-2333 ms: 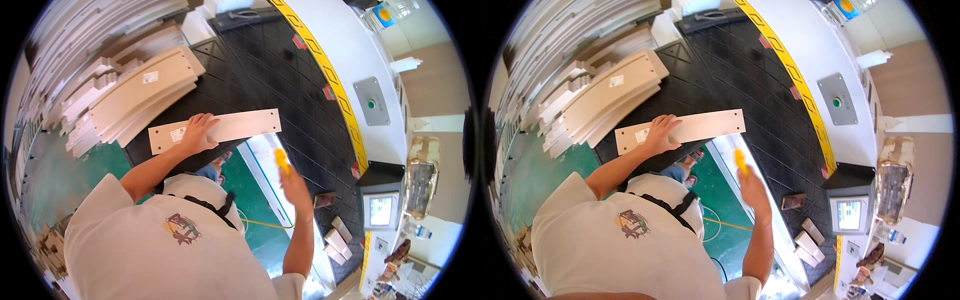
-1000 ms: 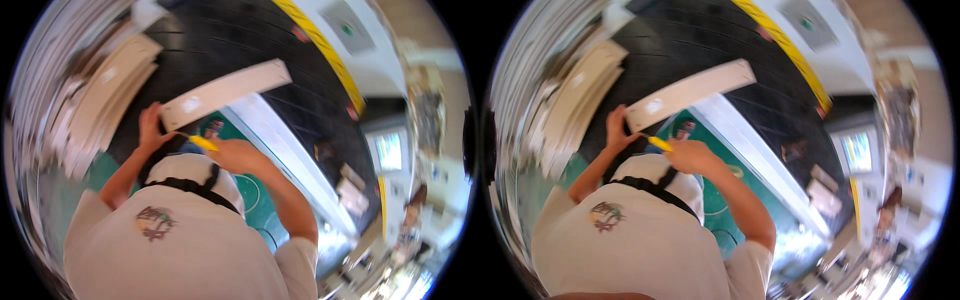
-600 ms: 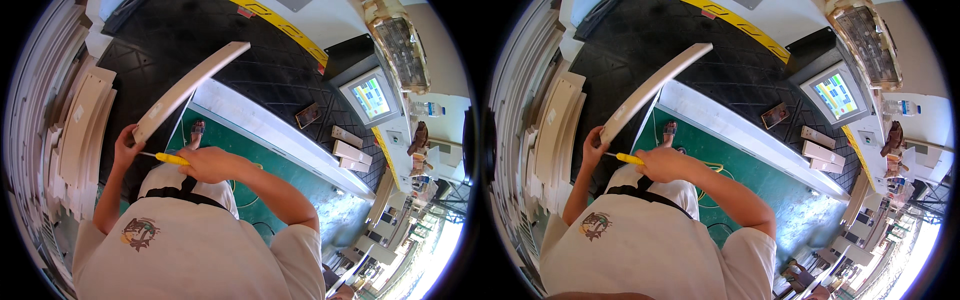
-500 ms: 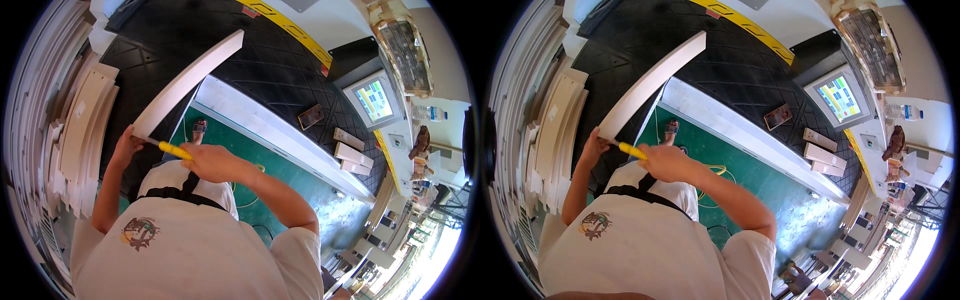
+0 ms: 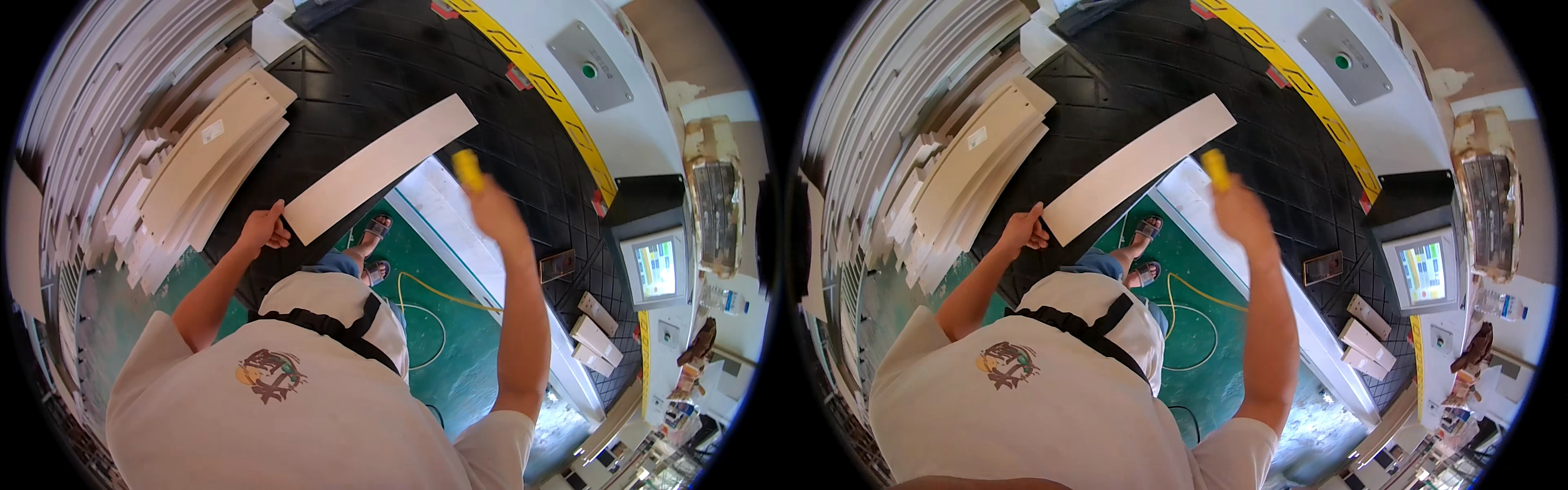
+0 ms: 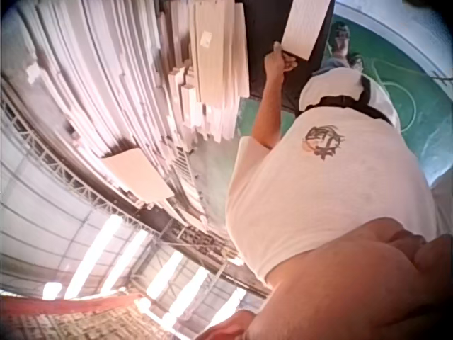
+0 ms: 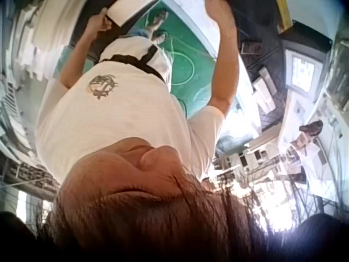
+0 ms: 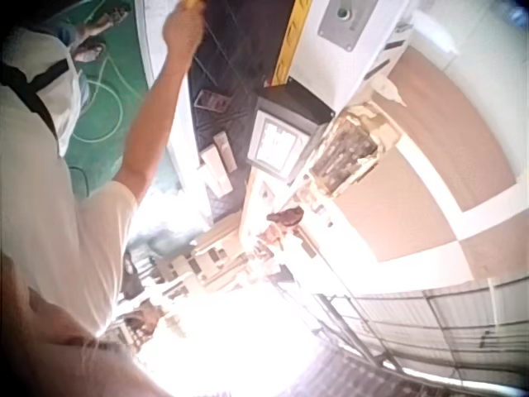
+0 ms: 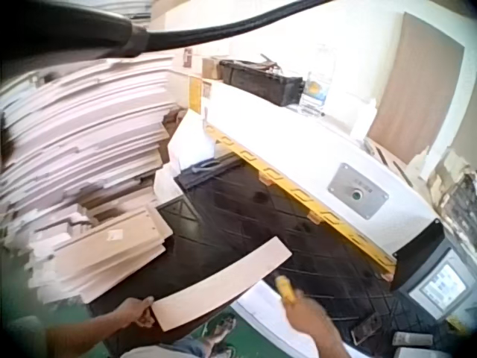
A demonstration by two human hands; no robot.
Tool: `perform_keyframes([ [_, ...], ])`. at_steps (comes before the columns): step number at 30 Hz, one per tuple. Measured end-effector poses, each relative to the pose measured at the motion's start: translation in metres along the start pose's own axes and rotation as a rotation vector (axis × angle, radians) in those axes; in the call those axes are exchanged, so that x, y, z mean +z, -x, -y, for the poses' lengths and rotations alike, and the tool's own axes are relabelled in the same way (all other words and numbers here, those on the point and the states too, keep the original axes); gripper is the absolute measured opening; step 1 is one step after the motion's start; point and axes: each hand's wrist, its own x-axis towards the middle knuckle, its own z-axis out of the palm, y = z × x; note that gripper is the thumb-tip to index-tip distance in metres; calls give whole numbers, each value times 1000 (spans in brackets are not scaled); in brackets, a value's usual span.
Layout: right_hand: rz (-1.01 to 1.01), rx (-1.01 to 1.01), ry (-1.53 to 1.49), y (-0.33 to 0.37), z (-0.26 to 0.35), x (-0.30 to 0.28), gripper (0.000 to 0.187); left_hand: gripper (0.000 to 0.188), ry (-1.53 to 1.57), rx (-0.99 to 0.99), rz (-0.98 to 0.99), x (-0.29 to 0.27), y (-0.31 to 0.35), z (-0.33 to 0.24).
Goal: The person applies white adhesive strips to the edges of wooden boards by hand and then uses an air gun to clean the surfaces.
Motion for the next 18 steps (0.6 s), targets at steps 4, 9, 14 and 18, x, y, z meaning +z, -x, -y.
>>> perform_keyframes([
  [4,194,275,-336,-40,-17,-49,50,42,-150,319,-302,7,1,7],
  [9,26,36,-170,-67,-59,-30,42,26,-146,746,-551,25,0,35],
  [14,607,-53,-457,2,18,-37,35,64,-459,912,-595,21,21,43],
  [18,245,-179,-309,12,24,-12,28,96,-557,846,-431,29,29,42],
])
